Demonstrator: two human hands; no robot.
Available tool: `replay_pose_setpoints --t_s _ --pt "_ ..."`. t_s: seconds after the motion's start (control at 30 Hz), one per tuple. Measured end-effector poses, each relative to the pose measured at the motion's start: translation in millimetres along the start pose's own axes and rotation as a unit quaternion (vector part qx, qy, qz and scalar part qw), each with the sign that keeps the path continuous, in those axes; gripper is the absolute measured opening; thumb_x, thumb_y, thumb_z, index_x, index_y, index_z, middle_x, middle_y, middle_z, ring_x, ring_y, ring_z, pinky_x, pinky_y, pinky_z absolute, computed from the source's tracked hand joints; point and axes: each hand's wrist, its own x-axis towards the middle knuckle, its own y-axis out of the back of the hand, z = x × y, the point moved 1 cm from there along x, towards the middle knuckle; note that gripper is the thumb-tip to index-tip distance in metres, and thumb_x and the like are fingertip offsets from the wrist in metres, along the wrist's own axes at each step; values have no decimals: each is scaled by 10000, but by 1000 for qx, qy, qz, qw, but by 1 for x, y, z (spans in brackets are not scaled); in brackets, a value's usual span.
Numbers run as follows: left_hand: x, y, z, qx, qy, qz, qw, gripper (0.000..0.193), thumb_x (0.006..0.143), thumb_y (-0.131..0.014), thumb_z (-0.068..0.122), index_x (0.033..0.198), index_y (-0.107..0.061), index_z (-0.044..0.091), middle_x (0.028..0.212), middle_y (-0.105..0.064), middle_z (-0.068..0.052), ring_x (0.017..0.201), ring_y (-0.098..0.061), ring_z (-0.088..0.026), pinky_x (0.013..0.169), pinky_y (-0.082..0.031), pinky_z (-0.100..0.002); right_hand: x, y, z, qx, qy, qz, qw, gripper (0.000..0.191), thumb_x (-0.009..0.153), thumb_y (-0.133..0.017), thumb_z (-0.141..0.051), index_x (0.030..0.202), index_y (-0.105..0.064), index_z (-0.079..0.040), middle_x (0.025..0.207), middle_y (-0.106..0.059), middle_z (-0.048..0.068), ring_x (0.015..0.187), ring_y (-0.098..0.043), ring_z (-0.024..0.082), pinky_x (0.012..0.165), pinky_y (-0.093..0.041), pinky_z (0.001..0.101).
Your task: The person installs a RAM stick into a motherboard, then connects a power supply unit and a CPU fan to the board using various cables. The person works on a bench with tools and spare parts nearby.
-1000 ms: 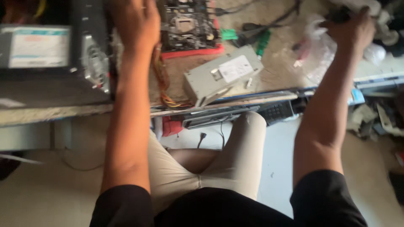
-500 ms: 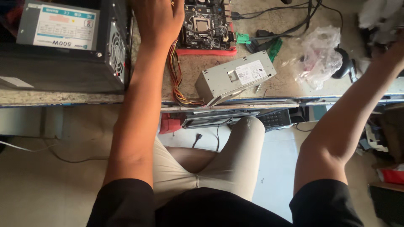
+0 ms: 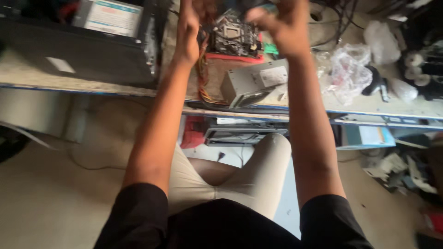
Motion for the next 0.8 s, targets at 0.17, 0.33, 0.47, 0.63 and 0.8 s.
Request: replay_pose_setpoints --t_s 0.17,0.33,0.47,0.63,0.8 --pt "-52 8 36 -30 87 58 994 1060 921 -763 600 1686 -166 176 1613 -425 -100 1509 -440 -206 1222 -365 -372 26 -93 -64 -11 22 -163 986 415 1037 -873 -58 1366 -629 14 1299 -701 122 1245 -679 238 1109 -559 395" --pt "-74 9 50 7 145 103 984 1020 907 -965 269 1603 -230 135 1468 -556 -150 1350 -578 -234 1171 -477 -371 23 -105 -71 -114 77 -218 966 784 907 -923 -411 1459 -550 1 1429 -578 154 1368 -593 272 1177 -545 423" --pt "-79 5 57 61 156 125 978 962 878 -982 125 1546 -290 116 1422 -513 -130 1302 -617 -229 1163 -530 -376 17 -86 -51 -179 126 -174 960 950 772 -950 -520 1458 -547 -1 1405 -623 139 1293 -634 249 1040 -572 386" --pt "-83 7 58 218 178 85 956 1015 802 -970 113 1544 -277 111 1438 -504 -131 1322 -601 -245 1167 -507 -392 11 -71 -31 -309 -191 -208 908 424 731 -955 -345 1015 -784 -80 923 -766 43 842 -704 156 767 -565 324" --pt "-80 8 56 254 211 95 939 1064 746 -965 125 1556 -277 82 1463 -509 -159 1360 -546 -283 1188 -431 -405 10 -74 -20 -312 -282 -269 866 202 792 -839 -225 967 -803 -130 801 -760 26 719 -705 132 680 -554 315"
